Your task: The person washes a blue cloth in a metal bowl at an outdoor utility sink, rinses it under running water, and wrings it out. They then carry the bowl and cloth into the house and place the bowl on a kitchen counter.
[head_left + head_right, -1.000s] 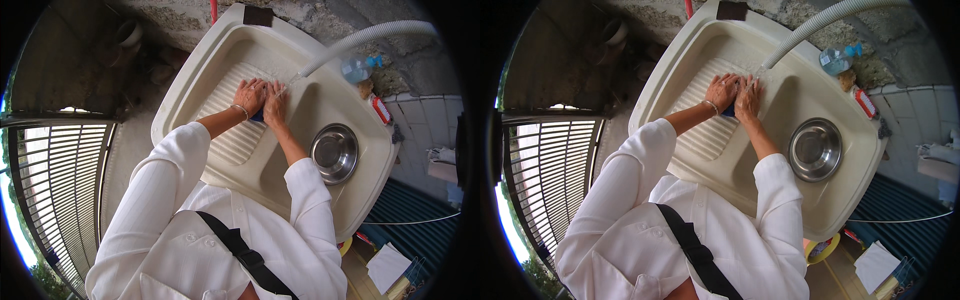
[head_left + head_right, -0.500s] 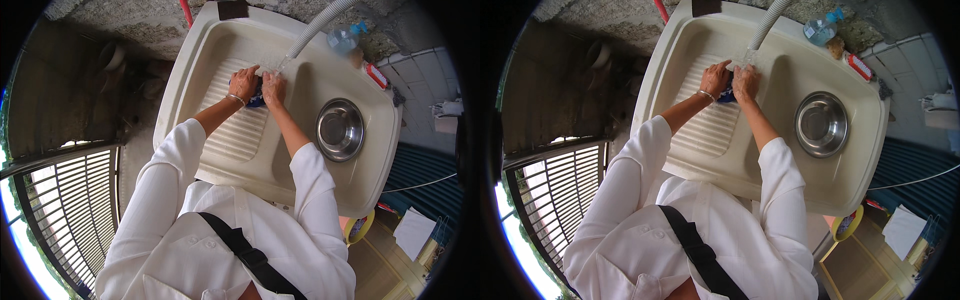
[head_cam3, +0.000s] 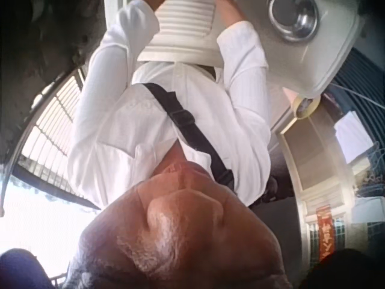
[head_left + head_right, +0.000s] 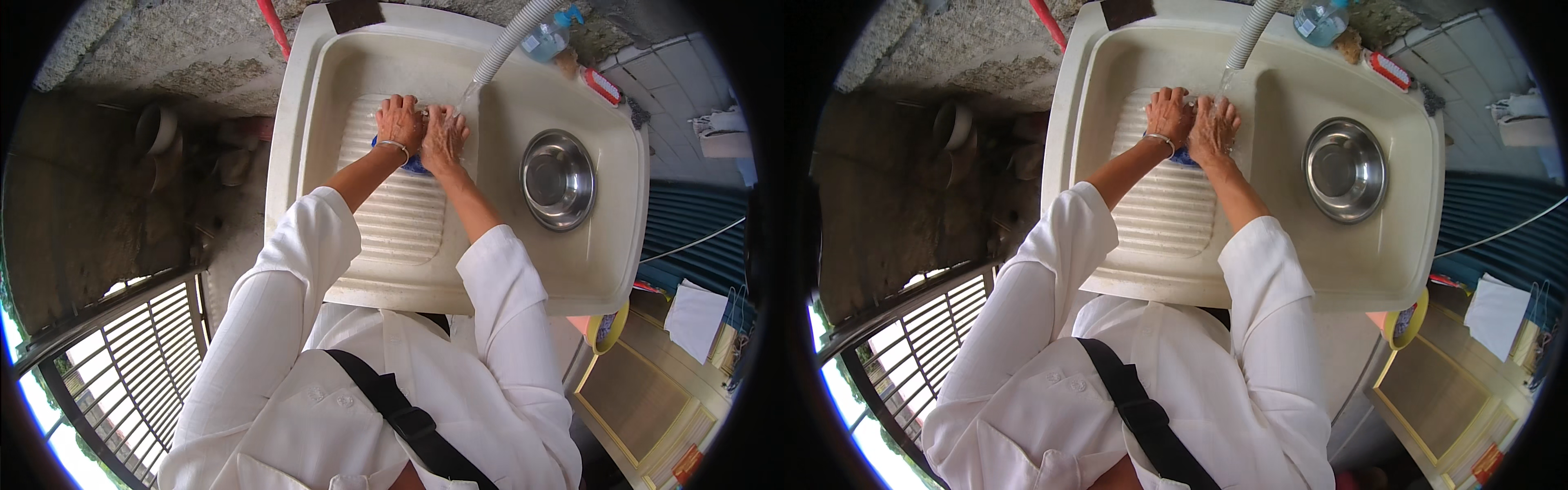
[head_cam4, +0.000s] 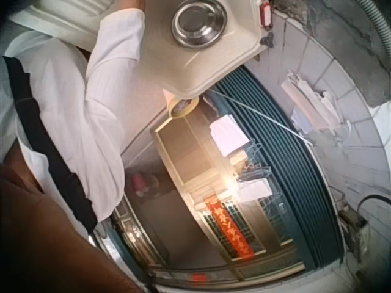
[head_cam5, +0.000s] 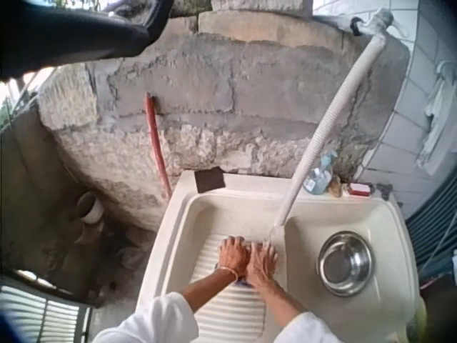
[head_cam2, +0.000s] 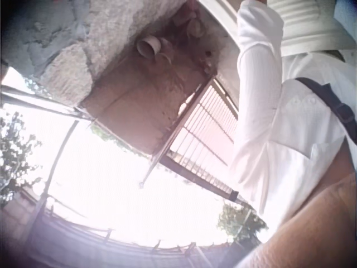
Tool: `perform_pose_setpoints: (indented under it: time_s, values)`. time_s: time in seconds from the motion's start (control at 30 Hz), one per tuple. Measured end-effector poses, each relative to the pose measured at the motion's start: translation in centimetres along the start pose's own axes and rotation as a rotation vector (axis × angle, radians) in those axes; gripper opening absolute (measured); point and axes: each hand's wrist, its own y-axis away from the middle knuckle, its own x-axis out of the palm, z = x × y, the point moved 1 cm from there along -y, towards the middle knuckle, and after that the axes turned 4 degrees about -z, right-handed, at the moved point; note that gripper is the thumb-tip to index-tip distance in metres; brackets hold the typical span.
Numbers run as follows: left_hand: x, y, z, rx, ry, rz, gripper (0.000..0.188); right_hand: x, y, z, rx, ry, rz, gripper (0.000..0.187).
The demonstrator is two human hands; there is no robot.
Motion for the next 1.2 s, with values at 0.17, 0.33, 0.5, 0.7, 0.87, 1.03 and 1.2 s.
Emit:
perform_pose_setpoints:
  time_s: [0.17, 0.33, 0.5, 0.7, 0.87, 1.03, 1.2]
  values:
    - [-5.6, 7.0, -0.6, 0.084, 0.273, 0.219, 0.02, -3.4, 7.5, 1.2, 0.025, -0.185, 0.207, 0.019]
    - [-6.3, 8.2, 0.2, 0.253, 0.327, 0.358, 0.024, -2.9, 9.4, 2.3, -0.049, -0.144, 0.241, 0.02]
    - [-1.0, -0.7, 0.4, -0.053, 0.082, 0.267, 0.022, -0.1, 0.1, 0.5, 0.025, 0.006, 0.083, 0.012]
    - [-9.0, 11.3, 0.1, 0.235, 0.301, 0.346, 0.032, -5.4, 11.6, 2.8, -0.237, -0.217, 0.254, 0.023]
    - [-3.3, 2.1, -0.1, 0.043, 0.196, 0.37, 0.043, -1.3, 2.4, 0.8, -0.09, -0.061, 0.224, 0.023]
    - [-1.4, 0.8, 0.6, -0.046, 0.053, 0.28, 0.047, 0.4, 0.7, -0.1, -0.021, -0.085, 0.131, 0.016]
    - [-8.4, 11.2, -1.1, 0.128, 0.264, 0.296, 0.032, -4.3, 11.6, 1.5, -0.218, -0.279, 0.28, 0.022]
